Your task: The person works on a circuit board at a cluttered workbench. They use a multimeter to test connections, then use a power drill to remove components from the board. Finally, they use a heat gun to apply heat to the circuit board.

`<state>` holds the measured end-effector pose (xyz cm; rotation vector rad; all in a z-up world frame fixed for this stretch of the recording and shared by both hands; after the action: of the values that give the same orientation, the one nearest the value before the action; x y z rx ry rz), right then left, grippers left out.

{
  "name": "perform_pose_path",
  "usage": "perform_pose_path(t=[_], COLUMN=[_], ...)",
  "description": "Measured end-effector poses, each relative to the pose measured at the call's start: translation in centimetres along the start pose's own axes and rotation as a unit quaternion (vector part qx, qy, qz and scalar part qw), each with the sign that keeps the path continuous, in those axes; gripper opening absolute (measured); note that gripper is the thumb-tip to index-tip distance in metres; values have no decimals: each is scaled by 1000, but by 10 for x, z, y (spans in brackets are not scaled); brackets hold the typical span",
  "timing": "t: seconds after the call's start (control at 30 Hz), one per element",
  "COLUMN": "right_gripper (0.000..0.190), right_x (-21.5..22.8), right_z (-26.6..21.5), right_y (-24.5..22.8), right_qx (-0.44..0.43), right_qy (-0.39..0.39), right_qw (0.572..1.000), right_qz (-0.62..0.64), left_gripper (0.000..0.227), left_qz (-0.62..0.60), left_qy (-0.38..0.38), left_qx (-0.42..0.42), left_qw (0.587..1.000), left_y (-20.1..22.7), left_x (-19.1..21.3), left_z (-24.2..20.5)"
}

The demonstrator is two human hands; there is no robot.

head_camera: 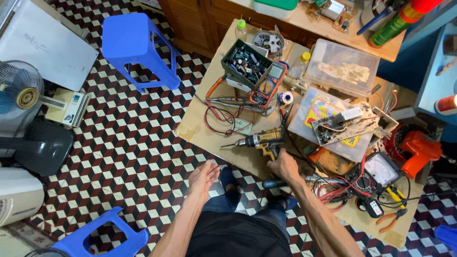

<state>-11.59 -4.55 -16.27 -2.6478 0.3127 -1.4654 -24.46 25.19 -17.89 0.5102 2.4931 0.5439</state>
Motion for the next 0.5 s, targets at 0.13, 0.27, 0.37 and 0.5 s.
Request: perform_pose_path(t=[0.13,0.27,0.37,0.5], right_gripper=[57,63,62,60], right_x=[24,58,87,111], right_z=[-89,-152,-174,-198], right_y=[-32,-61,-67,-57], right_qx=[18,-32,-63,-1], right_qy=[49,73,88,232], right_qw=[992,974,958,922], right_qz=[119,212,267,310], left_gripper=[31,30,37,26], left_qz=[-74,-191,-203,-177], left_qy=[49,-55,-124,-207], left_qx=[-8,-27,-45,-76], left_qw=[996,980,970,959], left_y=[-9,15,46,81], left_x=[-4,-55,-110,-186], left_z=[43,31,-17,-96])
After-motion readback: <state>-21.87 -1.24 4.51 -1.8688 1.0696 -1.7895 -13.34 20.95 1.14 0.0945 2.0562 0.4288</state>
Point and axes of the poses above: each hand's wrist, its own z-axis towards the middle knuckle, its own x-axis out of the back of the hand, y = z × x, the point moved 1 cm from there along z, towards the middle knuckle, and after that the axes turned 12 degrees about -z, right-handed, at the moved point
